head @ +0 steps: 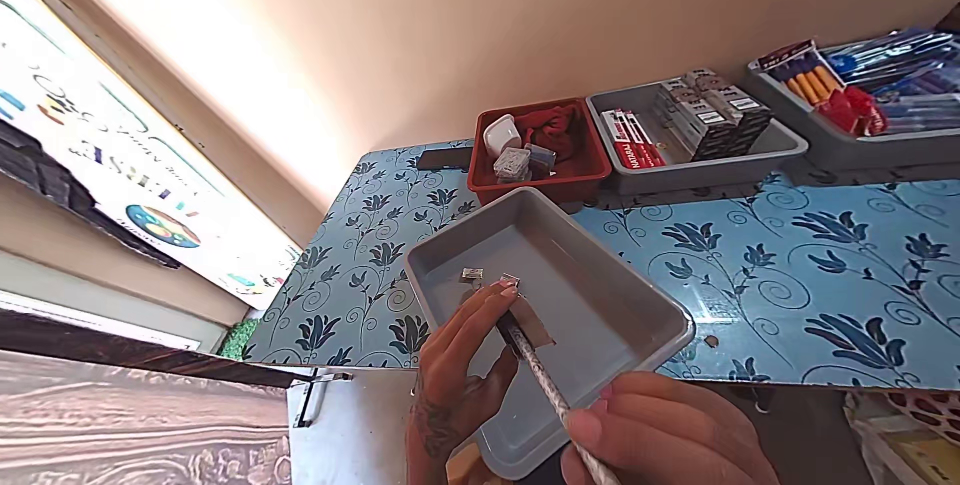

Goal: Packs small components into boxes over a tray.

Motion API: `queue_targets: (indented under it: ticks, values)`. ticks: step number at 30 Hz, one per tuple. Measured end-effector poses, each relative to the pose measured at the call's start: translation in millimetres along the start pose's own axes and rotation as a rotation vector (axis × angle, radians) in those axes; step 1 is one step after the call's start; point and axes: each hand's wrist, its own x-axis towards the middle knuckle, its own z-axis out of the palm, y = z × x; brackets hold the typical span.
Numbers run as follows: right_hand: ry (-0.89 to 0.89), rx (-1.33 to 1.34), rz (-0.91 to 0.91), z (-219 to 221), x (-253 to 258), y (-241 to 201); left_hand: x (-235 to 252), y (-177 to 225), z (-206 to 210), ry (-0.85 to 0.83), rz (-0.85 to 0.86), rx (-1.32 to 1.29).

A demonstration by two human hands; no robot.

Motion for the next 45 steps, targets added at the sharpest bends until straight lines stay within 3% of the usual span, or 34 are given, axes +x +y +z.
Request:
queue_targets:
  ticks: [7, 13, 16, 18, 21, 25, 27, 34, 39, 45]
  values:
    - [-0.131, -0.337, 0.182, 18.5, -1.0, 25.7, 2.5, 0.0, 0.4, -0.002, 0.018, 0.027]
    - [-0.061, -0.169, 0.257, 9.1, -4.0, 18.3, -0.2, -1.3, -1.5, 0.023, -0.013, 0.006]
    - [-0.079, -0.134, 0.339, 8.5, -7.2, 42.2, -3.4, -2.5, -4.7, 0.097, -0.055, 0.058]
    - [-0.328, -0.163, 0.452, 12.6, -9.5, 70.9, -4.1, -0.2, -8.5, 0.173, -0.107, 0.120]
    - [-0.935, -0.010, 0.575, 27.0, 6.0, 120.3, -1.0, 4.1, -15.3, 0.281, -0.179, 0.144]
    - [-1.393, -0.206, 0.547, 65.8, 18.7, 159.1, -0.1, 10.2, -22.7, 0.333, -0.248, 0.126]
    - [-1.521, -0.236, 0.565, 74.7, 15.9, 167.5, 0.0, 10.9, -24.9, 0.325, -0.254, 0.125]
    - [-1.500, -0.118, 0.551, 60.4, -4.0, 161.1, -1.2, 4.4, -18.4, 0.259, -0.261, 0.275]
    - [-1.601, -0.133, 0.487, 63.9, 1.3, 150.5, 0.4, 3.9, -9.9, 0.238, -0.253, 0.266]
    - [-1.507, 0.136, 0.617, 54.6, -7.1, 148.0, -0.2, 2.1, -9.7, 0.250, -0.279, 0.242]
